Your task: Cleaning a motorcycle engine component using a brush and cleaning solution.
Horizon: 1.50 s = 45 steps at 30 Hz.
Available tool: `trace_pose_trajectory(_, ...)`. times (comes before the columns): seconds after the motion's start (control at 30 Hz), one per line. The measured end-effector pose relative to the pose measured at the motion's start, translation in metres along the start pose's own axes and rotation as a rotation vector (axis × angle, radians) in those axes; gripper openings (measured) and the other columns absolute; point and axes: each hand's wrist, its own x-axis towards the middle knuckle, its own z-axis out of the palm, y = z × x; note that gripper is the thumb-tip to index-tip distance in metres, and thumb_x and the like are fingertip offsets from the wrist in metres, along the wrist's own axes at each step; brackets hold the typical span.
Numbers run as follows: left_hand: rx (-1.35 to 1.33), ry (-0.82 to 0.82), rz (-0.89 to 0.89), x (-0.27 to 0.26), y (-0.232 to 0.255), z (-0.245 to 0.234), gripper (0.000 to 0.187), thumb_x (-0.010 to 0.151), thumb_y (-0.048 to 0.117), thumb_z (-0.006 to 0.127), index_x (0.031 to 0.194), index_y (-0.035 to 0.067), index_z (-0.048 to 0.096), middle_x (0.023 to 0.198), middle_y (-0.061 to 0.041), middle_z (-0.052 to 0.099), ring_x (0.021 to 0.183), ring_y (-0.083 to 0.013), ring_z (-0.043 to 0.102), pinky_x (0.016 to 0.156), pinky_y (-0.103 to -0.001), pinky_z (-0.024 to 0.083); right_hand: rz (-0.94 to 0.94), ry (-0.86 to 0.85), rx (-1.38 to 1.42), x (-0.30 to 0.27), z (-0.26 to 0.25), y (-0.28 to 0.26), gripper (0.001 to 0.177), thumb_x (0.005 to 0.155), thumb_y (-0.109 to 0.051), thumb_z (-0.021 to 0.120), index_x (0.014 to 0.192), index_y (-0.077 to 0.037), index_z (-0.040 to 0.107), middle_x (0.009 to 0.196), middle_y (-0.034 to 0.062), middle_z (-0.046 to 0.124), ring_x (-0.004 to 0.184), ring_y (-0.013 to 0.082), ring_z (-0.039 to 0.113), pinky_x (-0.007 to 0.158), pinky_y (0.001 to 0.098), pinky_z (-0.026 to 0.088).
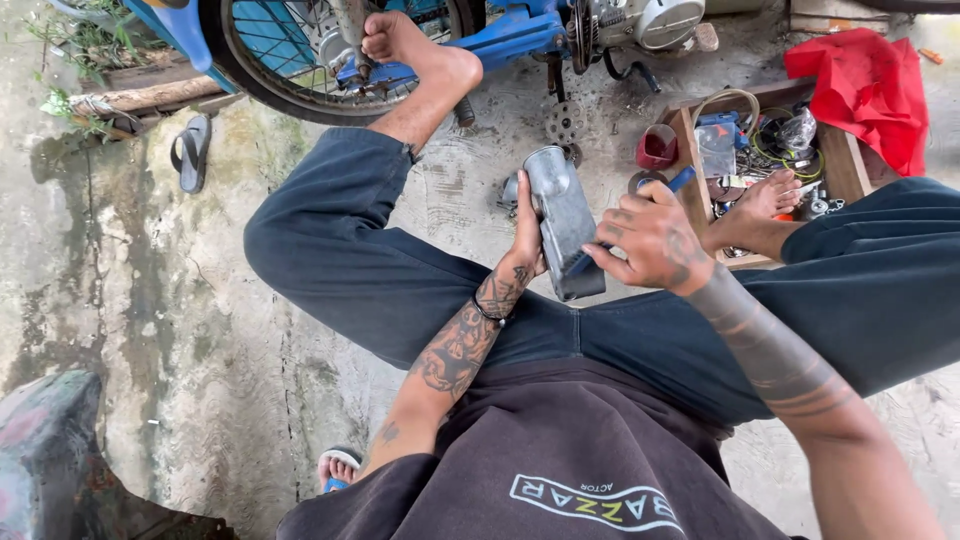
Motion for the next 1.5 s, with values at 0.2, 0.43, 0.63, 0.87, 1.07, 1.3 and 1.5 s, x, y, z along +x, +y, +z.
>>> trace_pose_trajectory(0.2,-0.041,0.003,-0.012,0.026,-0.002,-0.020,0.130,0.068,0.100,0.044,0.158,0.008,0.033,0.160,-0.024,0.034,0.145,-0.0419,0.036,0.123,-0.052,0.032,0.087,0.023,-0.057,-0.003,0.008,0.026,0.039,0.100,-0.038,0.064,0.069,-0.015,0.066,0.068,0.0011,0.064,0.067,0.0189,0.057,0.090,0.0367,0.041)
trace_pose_trajectory(0.43,-0.087,0.020,-0.026,0.029,-0.006,-0.025,0.129,0.066,0.099,0.047,0.155,0.007,0.039,0.154,-0.024,0.043,0.141,-0.0407,0.044,0.121,-0.052,0.036,0.060,0.044,0.086,0.010,0.013,0.026,0.031,0.098,-0.034,0.066,0.072,-0.017,0.061,0.071,0.0009,0.061,0.069,0.0215,0.059,0.083,0.0366,0.041)
trace_pose_trajectory(0.63,-0.056,0.004,-0.030,-0.035,0.028,0.029,0.131,0.064,0.098,0.044,0.155,0.004,0.037,0.154,-0.027,0.042,0.140,-0.0414,0.044,0.121,-0.052,0.036,0.037,-0.011,0.104,0.008,0.018,0.005,0.030,0.093,-0.034,0.066,0.068,-0.018,0.061,0.071,0.0004,0.065,0.071,0.0210,0.062,0.083,0.0391,0.040)
trace_pose_trajectory(0.87,0.024,-0.031,-0.030,-0.029,0.016,0.017,0.129,0.067,0.098,0.045,0.154,0.003,0.040,0.148,-0.025,0.050,0.135,-0.0391,0.051,0.116,-0.049,0.042,0.083,-0.006,0.022,0.007,0.010,0.012,0.020,0.086,-0.030,0.073,0.069,-0.020,0.067,0.071,-0.0012,0.067,0.071,0.0187,0.063,0.086,0.0380,0.041)
trace_pose_trajectory(1.07,0.078,-0.061,-0.003,0.011,-0.006,-0.007,0.125,0.071,0.099,0.044,0.152,0.003,0.044,0.144,-0.025,0.054,0.133,-0.0383,0.053,0.114,-0.048,0.045,0.165,0.073,-0.050,-0.006,0.033,0.055,0.028,0.097,-0.031,0.071,0.073,-0.017,0.068,0.072,0.0010,0.068,0.075,0.0202,0.065,0.090,0.0369,0.041)
trace_pose_trajectory(1.3,0.057,-0.046,0.038,0.029,-0.011,-0.020,0.121,0.073,0.097,0.045,0.153,0.005,0.044,0.147,-0.023,0.052,0.133,-0.0409,0.053,0.113,-0.054,0.045,0.125,0.018,0.114,0.009,0.021,0.002,0.027,0.095,-0.035,0.068,0.073,-0.021,0.062,0.072,-0.0026,0.062,0.072,0.0194,0.061,0.088,0.0352,0.040)
trace_pose_trajectory(1.5,0.119,-0.102,0.099,0.018,-0.014,-0.016,0.117,0.079,0.093,0.046,0.154,0.004,0.040,0.146,-0.028,0.051,0.133,-0.0398,0.052,0.112,-0.052,0.046,0.227,0.103,-0.049,-0.013,0.026,0.050,0.023,0.098,-0.034,0.074,0.085,-0.018,0.065,0.081,0.0017,0.064,0.081,0.0213,0.061,0.095,0.0354,0.038)
